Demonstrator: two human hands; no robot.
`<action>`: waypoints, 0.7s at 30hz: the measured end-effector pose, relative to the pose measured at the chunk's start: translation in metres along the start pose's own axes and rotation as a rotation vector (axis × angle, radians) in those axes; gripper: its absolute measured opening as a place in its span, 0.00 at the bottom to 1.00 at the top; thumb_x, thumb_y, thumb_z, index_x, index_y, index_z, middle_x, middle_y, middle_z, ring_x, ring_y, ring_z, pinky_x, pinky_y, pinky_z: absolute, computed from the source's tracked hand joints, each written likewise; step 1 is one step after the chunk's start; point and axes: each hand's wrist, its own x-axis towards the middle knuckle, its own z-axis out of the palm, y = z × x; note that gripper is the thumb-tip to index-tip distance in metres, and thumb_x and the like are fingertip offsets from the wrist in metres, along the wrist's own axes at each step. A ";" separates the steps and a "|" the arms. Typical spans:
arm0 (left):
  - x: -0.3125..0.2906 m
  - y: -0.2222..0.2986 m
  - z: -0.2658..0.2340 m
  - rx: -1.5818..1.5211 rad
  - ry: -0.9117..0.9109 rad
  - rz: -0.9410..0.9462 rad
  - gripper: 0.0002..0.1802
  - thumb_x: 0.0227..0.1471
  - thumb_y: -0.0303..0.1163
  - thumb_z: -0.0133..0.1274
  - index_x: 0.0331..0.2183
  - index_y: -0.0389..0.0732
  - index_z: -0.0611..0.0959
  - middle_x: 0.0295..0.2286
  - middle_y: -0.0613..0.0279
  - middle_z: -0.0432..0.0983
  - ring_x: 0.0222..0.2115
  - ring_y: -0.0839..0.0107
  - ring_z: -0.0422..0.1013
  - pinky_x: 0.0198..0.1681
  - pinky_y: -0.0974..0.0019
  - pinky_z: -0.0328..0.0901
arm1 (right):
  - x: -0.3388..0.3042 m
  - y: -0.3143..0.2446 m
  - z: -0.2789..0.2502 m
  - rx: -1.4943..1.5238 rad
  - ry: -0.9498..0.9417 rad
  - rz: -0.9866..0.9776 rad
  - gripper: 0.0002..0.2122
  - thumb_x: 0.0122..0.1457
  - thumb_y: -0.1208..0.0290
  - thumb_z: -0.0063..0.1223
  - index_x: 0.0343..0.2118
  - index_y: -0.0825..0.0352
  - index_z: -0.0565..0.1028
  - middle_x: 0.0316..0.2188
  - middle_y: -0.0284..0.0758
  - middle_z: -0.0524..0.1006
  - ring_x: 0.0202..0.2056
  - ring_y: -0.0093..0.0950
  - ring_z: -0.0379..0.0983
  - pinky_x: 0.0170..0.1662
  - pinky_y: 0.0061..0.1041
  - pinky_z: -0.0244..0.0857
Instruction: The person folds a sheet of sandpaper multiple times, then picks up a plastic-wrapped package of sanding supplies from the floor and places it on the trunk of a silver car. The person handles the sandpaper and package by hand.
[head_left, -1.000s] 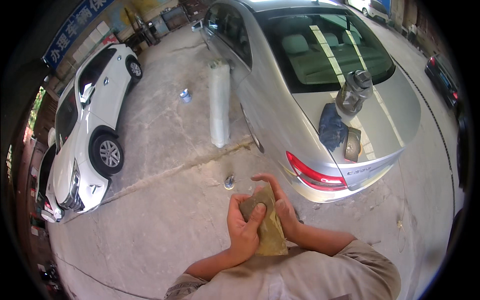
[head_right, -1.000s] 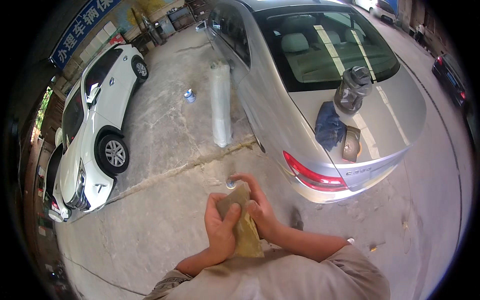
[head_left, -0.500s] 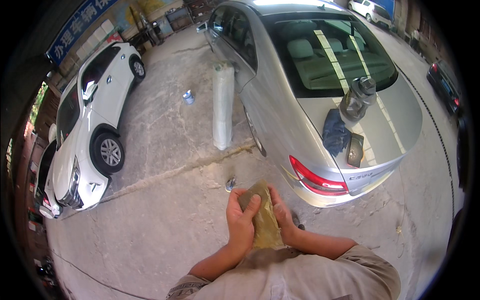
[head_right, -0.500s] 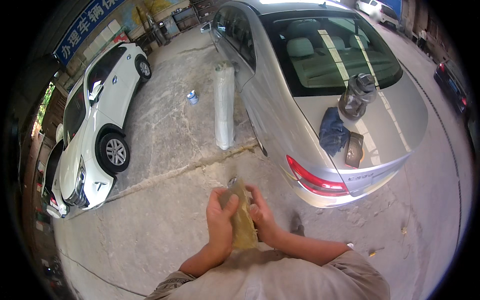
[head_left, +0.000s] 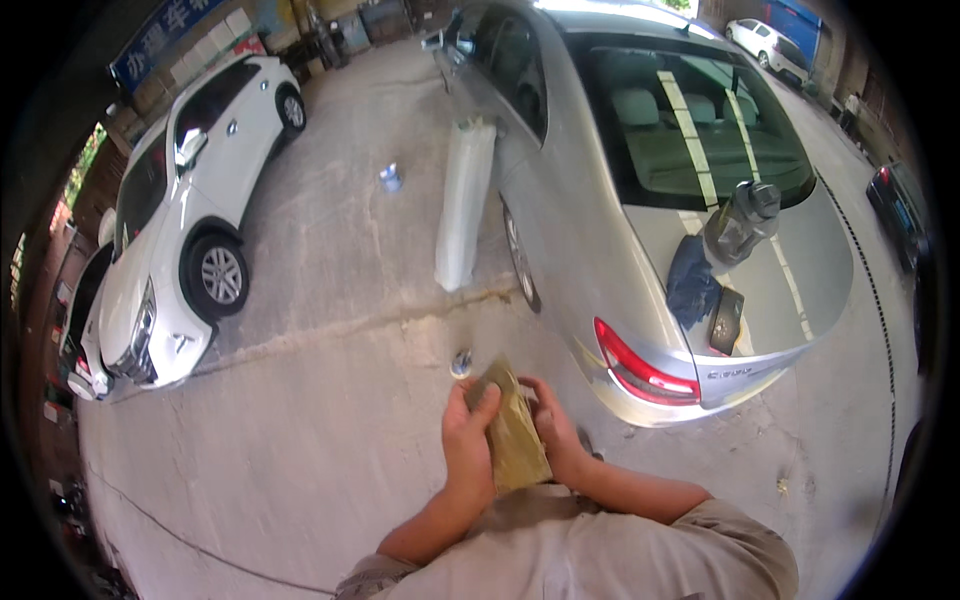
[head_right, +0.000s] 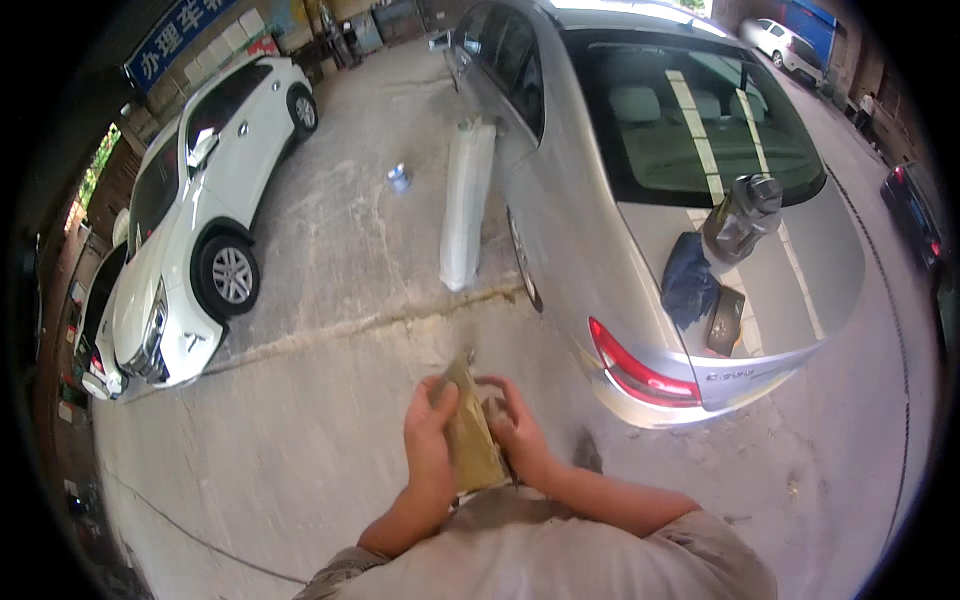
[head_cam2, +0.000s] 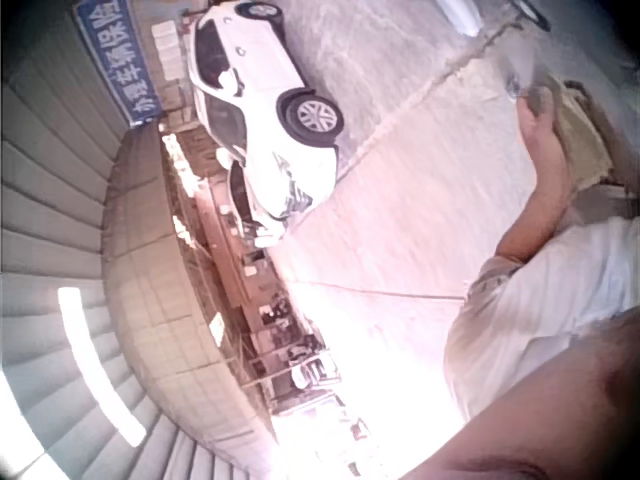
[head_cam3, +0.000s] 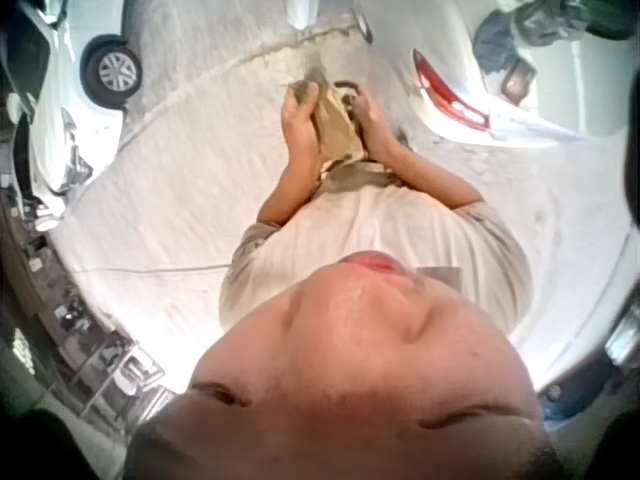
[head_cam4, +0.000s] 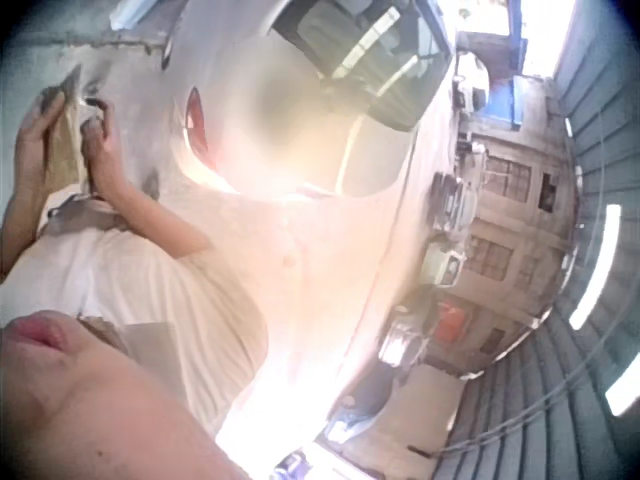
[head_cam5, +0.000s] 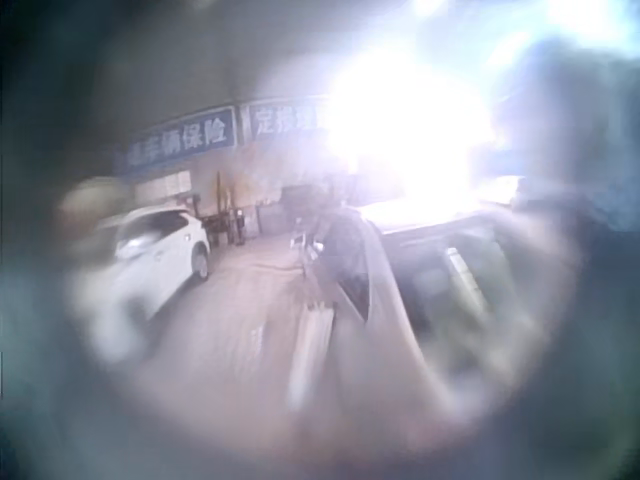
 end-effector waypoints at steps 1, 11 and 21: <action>0.004 0.003 -0.008 -0.011 0.043 0.049 0.14 0.61 0.35 0.53 0.45 0.39 0.74 0.37 0.64 0.75 0.36 0.75 0.72 0.41 0.70 0.67 | 0.004 0.001 -0.002 -0.055 0.036 0.078 0.32 0.61 0.44 0.52 0.59 0.62 0.63 0.40 0.31 0.72 0.42 0.21 0.68 0.44 0.22 0.64; 0.052 0.010 -0.129 -0.240 0.343 0.431 0.14 0.66 0.32 0.46 0.50 0.37 0.67 0.45 0.61 0.69 0.43 0.73 0.67 0.46 0.66 0.66 | 0.043 0.020 0.011 -0.004 0.180 0.104 0.16 0.66 0.67 0.52 0.53 0.69 0.71 0.48 0.30 0.77 0.49 0.20 0.71 0.55 0.24 0.62; 0.053 0.029 -0.174 0.041 0.316 0.683 0.22 0.65 0.32 0.49 0.54 0.35 0.60 0.41 0.59 0.72 0.38 0.77 0.69 0.41 0.74 0.65 | 0.077 0.051 0.097 -0.194 0.145 0.093 0.15 0.64 0.72 0.56 0.50 0.74 0.74 0.42 0.35 0.80 0.41 0.20 0.75 0.47 0.20 0.68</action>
